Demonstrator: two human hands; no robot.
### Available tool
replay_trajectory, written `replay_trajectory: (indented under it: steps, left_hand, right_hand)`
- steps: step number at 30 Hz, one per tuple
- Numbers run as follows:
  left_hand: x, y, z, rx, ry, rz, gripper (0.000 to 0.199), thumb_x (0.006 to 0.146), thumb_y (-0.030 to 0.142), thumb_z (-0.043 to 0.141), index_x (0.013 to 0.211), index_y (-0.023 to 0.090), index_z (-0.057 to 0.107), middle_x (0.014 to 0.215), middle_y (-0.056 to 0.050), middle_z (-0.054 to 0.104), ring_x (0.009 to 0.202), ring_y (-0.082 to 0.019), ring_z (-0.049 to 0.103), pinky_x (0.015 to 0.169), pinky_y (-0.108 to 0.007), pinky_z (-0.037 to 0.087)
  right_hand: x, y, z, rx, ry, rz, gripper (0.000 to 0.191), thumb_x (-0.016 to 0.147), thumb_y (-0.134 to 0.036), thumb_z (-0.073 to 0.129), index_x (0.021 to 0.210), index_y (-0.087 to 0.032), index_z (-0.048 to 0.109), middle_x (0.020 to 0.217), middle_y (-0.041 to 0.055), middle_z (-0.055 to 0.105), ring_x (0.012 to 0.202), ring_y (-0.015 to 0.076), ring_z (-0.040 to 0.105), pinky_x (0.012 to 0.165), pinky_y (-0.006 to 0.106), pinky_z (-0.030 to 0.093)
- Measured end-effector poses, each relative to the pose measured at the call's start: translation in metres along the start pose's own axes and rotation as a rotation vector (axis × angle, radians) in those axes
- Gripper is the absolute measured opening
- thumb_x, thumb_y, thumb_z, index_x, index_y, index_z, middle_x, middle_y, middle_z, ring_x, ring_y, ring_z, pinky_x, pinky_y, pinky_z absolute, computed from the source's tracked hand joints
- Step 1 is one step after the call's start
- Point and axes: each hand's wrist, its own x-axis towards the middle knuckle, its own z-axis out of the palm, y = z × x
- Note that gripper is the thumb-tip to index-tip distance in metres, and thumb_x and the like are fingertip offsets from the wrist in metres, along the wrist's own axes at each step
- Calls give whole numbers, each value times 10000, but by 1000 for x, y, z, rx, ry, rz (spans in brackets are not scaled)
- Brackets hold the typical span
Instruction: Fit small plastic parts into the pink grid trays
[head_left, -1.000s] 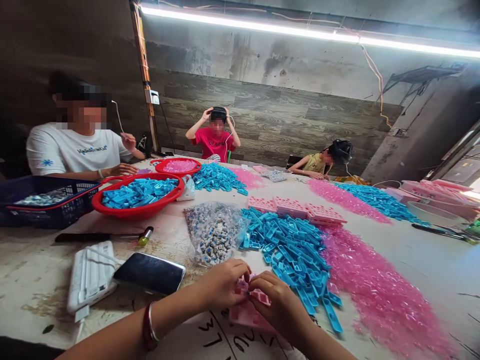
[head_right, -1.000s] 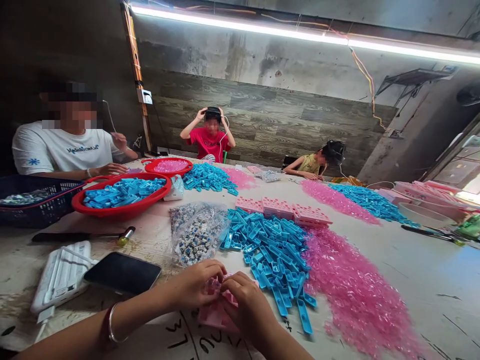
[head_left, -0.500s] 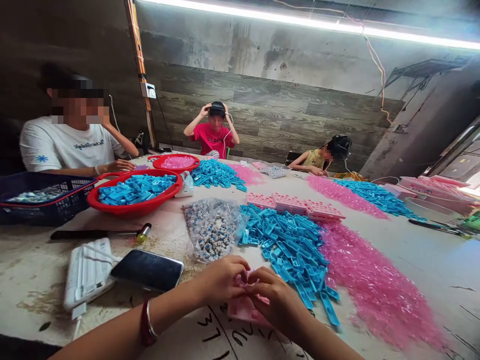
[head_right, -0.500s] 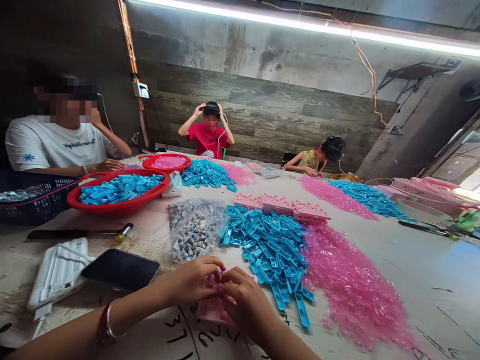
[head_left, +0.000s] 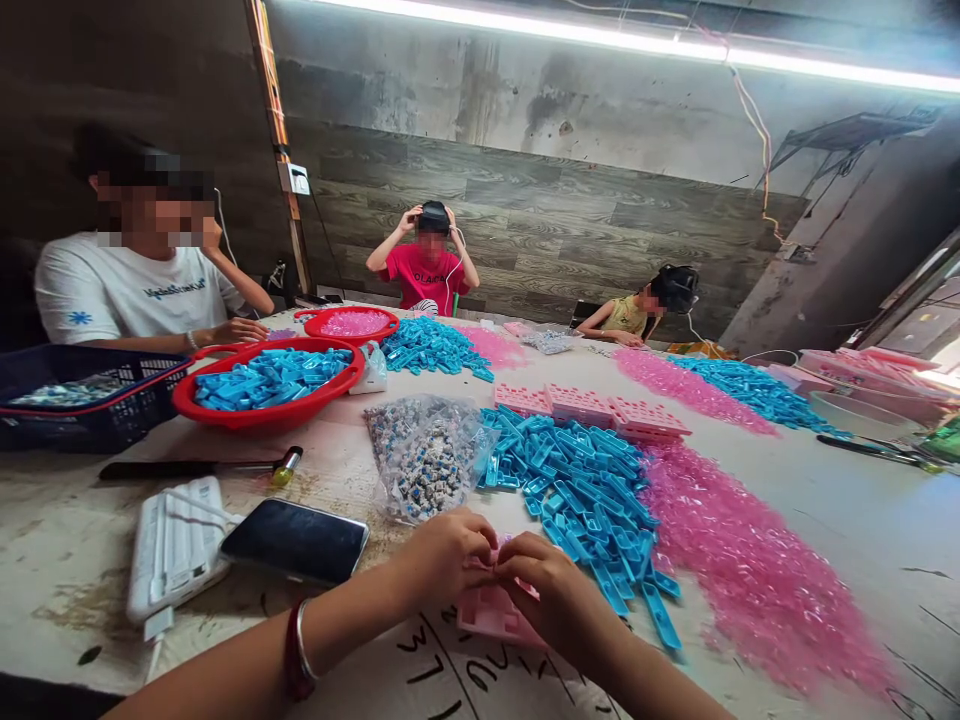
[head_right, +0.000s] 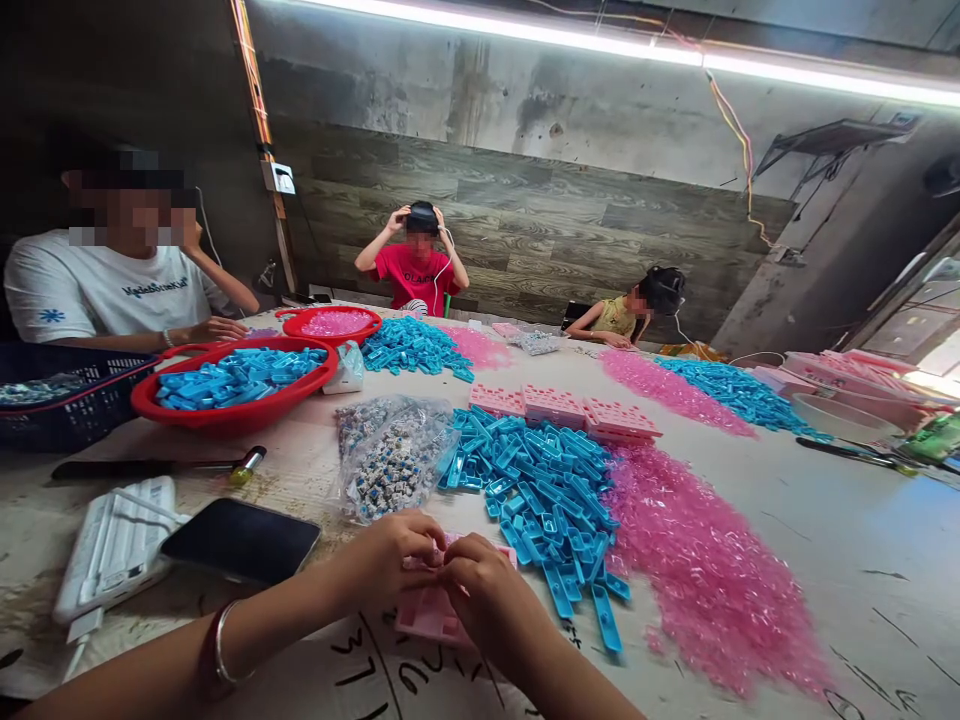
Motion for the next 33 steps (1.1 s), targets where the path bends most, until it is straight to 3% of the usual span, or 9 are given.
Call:
replay_trajectory:
  steps: [8, 12, 25, 33]
  left_hand:
    - [1, 5, -2, 76, -65, 50, 19, 800, 158, 656, 784, 163, 667, 957, -38, 666, 881, -180, 574, 774, -282, 433]
    - [1, 1, -2, 34, -71, 86, 81, 821, 201, 643, 749, 168, 662, 926, -36, 659, 839, -165, 565, 763, -274, 427]
    - [3, -7, 2, 19, -102, 123, 95, 845, 181, 613, 770, 176, 670, 915, -24, 650, 840, -158, 539, 780, -286, 416]
    - [1, -8, 6, 49, -110, 146, 160, 878, 175, 537, 776, 166, 660, 892, -48, 651, 850, -172, 530, 767, -293, 417]
  right_hand:
    - [11, -9, -4, -11, -71, 89, 262, 703, 67, 543, 660, -162, 664, 736, 21, 637, 655, 122, 596, 586, 196, 436]
    - [13, -8, -4, 24, -69, 88, 272, 638, 97, 546, 579, -154, 634, 664, 4, 609, 602, 109, 567, 555, 185, 401]
    - [5, -6, -1, 36, 15, 35, 261, 677, 87, 576, 645, -162, 648, 696, 8, 621, 637, 112, 583, 578, 181, 426]
    - [12, -6, -6, -15, -97, 10, 283, 741, 64, 546, 597, -159, 644, 683, 4, 629, 599, 89, 584, 538, 169, 407]
